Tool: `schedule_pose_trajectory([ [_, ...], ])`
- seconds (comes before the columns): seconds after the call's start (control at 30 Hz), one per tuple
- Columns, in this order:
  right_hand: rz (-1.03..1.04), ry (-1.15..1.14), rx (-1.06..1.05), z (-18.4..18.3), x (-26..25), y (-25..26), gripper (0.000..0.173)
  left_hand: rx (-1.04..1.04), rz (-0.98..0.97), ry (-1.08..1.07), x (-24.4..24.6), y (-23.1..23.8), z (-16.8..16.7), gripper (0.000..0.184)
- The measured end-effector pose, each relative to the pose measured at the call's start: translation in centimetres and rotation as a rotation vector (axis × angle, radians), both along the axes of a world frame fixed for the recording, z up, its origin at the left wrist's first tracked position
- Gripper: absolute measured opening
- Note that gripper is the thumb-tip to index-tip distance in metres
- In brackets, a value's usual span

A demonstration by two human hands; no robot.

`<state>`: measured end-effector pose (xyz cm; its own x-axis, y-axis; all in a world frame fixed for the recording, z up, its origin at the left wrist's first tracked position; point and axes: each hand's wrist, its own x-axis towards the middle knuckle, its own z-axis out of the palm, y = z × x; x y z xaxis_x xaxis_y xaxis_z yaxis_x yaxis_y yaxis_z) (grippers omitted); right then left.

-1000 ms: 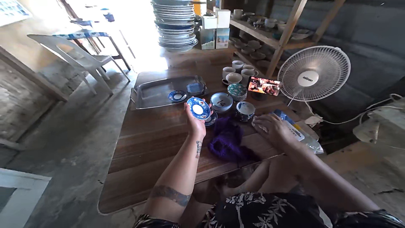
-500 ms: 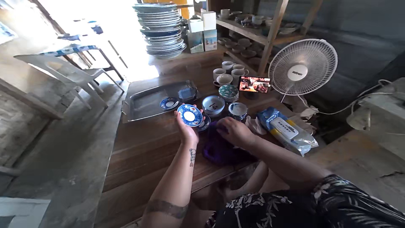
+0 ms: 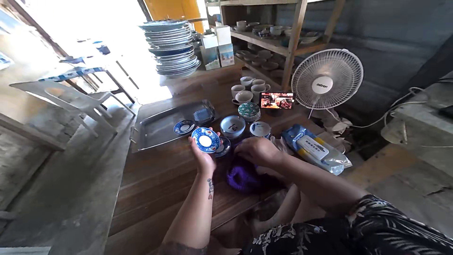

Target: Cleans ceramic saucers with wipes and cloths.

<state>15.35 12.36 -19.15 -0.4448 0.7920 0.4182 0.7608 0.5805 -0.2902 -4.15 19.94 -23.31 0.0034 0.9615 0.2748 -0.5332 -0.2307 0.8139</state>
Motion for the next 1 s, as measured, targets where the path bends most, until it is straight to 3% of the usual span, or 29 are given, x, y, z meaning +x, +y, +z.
schedule_pose_trajectory([
  [0.07,-0.007,0.179,0.180,-0.3,0.7,-0.3,0.015,0.059,-0.036,0.033,-0.1,0.2,-0.4,0.072],
  [0.27,0.153,0.681,0.227,0.9,1.7,-0.9,0.017,0.082,-0.107,0.033,-0.1,0.0,-0.5,0.071],
  [0.37,0.071,0.612,0.193,1.4,1.9,-1.1,0.018,0.078,-0.071,-0.029,-0.4,0.4,-0.6,0.071],
  [0.43,-0.090,0.501,-0.036,1.7,2.0,-1.4,0.019,0.102,-0.025,-0.043,-0.3,0.5,-0.5,0.073],
  [0.5,-0.210,0.531,-0.172,1.5,2.0,-1.3,0.018,0.094,0.029,-0.024,-0.1,0.2,0.0,0.076],
  [0.6,-0.199,0.632,-0.001,0.9,1.2,-0.8,0.018,0.133,-0.007,-0.011,0.2,-0.4,0.3,0.075],
  [0.7,-0.018,0.661,0.201,0.6,-1.0,0.2,0.018,0.163,-0.049,0.074,0.9,-2.2,1.2,0.067],
  [0.83,0.258,0.564,0.433,-1.0,-4.3,2.6,0.019,0.047,-0.302,0.003,0.6,-3.3,-0.2,0.052],
  [0.87,0.280,0.487,0.484,-1.5,-4.7,3.2,0.022,-0.018,-0.275,0.015,0.2,-3.6,-0.9,0.045],
  [0.93,0.257,0.328,0.560,-2.4,-5.1,4.2,0.030,-0.394,-0.060,0.307,0.3,-5.7,2.9,0.036],
  [1.0,0.176,0.251,0.542,-2.9,-5.3,4.9,0.038,-0.647,0.093,0.820,1.2,-6.6,6.9,0.037],
])
